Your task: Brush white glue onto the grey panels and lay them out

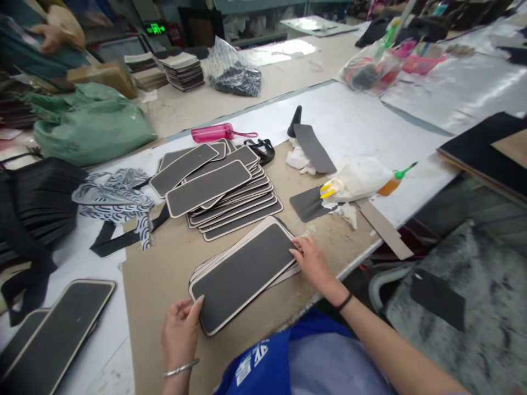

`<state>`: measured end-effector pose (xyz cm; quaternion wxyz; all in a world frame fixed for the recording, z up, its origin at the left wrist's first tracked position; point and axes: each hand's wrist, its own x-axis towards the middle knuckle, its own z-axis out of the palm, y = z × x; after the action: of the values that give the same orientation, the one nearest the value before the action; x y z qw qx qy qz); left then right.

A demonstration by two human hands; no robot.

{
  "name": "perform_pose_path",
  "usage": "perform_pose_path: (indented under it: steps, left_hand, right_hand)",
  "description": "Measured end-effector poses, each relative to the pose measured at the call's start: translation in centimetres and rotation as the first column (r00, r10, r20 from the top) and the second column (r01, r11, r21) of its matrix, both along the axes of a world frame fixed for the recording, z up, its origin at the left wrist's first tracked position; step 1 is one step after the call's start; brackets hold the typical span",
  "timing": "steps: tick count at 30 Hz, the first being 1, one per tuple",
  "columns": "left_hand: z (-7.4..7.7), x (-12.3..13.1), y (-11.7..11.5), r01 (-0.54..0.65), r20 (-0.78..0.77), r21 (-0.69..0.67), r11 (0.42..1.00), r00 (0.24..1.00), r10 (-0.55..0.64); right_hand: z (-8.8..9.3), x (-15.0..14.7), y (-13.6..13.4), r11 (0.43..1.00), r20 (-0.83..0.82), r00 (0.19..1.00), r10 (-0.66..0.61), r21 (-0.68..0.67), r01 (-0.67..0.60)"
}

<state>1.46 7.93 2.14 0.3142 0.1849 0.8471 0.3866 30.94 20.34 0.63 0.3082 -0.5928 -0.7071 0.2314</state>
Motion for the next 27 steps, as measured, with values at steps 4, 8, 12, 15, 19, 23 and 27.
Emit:
perform_pose_path:
  steps: [4,8,12,15,19,23,27]
  left_hand:
    - [-0.7,-0.3,-0.3,0.019,-0.007,-0.013,1.000,1.000,-0.019]
    - [-0.6,-0.4,-0.5,0.023,-0.027,-0.017,1.000,0.999,-0.023]
    - [-0.5,-0.3,-0.4,0.029,-0.034,-0.006,1.000,0.999,-0.029]
    - [-0.6,-0.2,-0.4,0.022,-0.031,0.017,1.000,0.999,-0.022]
    - [-0.7,-0.1,-0.4,0.017,-0.047,0.021,1.000,0.999,-0.016]
    - [-0.8,-0.2,-0.5,0.022,-0.055,0.022,1.000,0.998,-0.021]
    - [-0.7,-0.1,-0.5,0.028,-0.035,0.042,0.999,0.999,-0.027]
  right_hand:
    - [0.1,0.0,0.1,0.999,-0.041,0.999,-0.028,-0.037,0.027]
    - [0.2,0.0,0.2,0.997,-0.034,0.999,-0.038,-0.063,0.035]
    - [0.2,0.1,0.4,0.998,-0.017,0.999,-0.027,-0.057,0.026]
    - [0.3,0.1,0.5,0.999,-0.014,1.000,-0.006,-0.050,0.006]
    - [0.3,0.1,0.7,0.998,0.019,1.000,0.025,-0.049,-0.024]
    - [0.3,0.3,0.9,0.997,0.040,0.998,0.043,-0.062,-0.041]
    - [0.9,0.5,1.2,0.994,0.136,0.985,0.107,-0.039,-0.102]
